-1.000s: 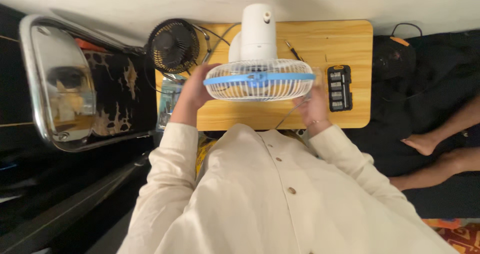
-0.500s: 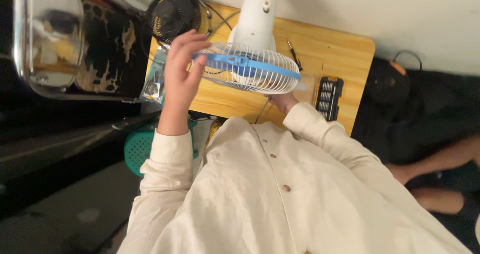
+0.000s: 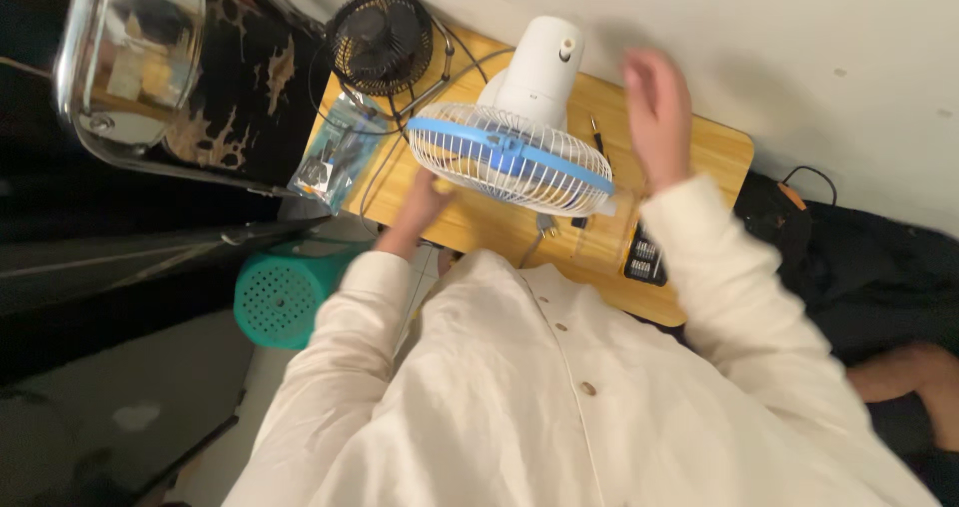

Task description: The person assembles two small electric fans on a wooden table. They attach the front and rear grilles to the fan bodies, secure the blades, and use a screwdriver to tighten components. The person also plugs in a power strip to test the fans.

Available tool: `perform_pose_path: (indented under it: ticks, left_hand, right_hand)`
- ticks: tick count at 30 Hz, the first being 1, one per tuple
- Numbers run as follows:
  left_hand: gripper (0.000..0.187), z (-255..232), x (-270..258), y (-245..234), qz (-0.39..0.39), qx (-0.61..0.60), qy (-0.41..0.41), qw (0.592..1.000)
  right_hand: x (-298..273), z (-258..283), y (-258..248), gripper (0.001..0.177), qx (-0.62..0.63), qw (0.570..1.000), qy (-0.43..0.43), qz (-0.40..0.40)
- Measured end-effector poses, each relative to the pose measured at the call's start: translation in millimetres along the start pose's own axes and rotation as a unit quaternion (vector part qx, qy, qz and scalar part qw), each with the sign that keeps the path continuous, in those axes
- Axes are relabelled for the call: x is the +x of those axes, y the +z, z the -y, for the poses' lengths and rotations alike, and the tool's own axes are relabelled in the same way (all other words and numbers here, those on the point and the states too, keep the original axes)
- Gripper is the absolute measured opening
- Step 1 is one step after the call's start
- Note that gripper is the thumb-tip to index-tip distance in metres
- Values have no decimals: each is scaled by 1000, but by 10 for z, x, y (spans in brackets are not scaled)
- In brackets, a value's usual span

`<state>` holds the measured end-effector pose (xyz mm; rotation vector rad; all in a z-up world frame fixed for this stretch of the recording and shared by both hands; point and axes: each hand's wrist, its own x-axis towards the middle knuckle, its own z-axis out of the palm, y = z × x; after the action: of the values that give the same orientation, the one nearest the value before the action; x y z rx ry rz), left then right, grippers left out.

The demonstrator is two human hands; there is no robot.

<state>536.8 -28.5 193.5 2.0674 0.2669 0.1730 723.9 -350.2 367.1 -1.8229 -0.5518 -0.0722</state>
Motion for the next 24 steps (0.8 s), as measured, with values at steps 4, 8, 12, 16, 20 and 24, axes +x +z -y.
perform_pose_path:
  ticks: [4, 8, 12, 16, 20, 24]
  left_hand:
    - [62, -154, 81, 557, -6, -8, 111, 994]
    - [61, -251, 426, 853, 37, 11, 110, 993]
    - [60, -99, 559, 1088, 73, 58, 98, 991]
    - [60, 63, 610, 1204, 83, 133, 102, 982]
    - [60, 191, 562, 1169, 53, 304, 116, 944]
    - [62, 232, 530, 1159, 37, 453, 120, 883]
  right_hand:
    - [824, 316, 193, 31, -22, 975, -48, 216]
    - [1206, 245, 447, 34, 138, 923, 152, 325]
    - [1212, 46, 605, 43, 172, 920, 126, 328]
    - [1258, -56, 706, 34, 206, 919, 153, 298]
    - [1376, -107, 796, 35, 216, 910, 164, 313]
    - [1386, -133, 816, 35, 215, 914, 153, 309]
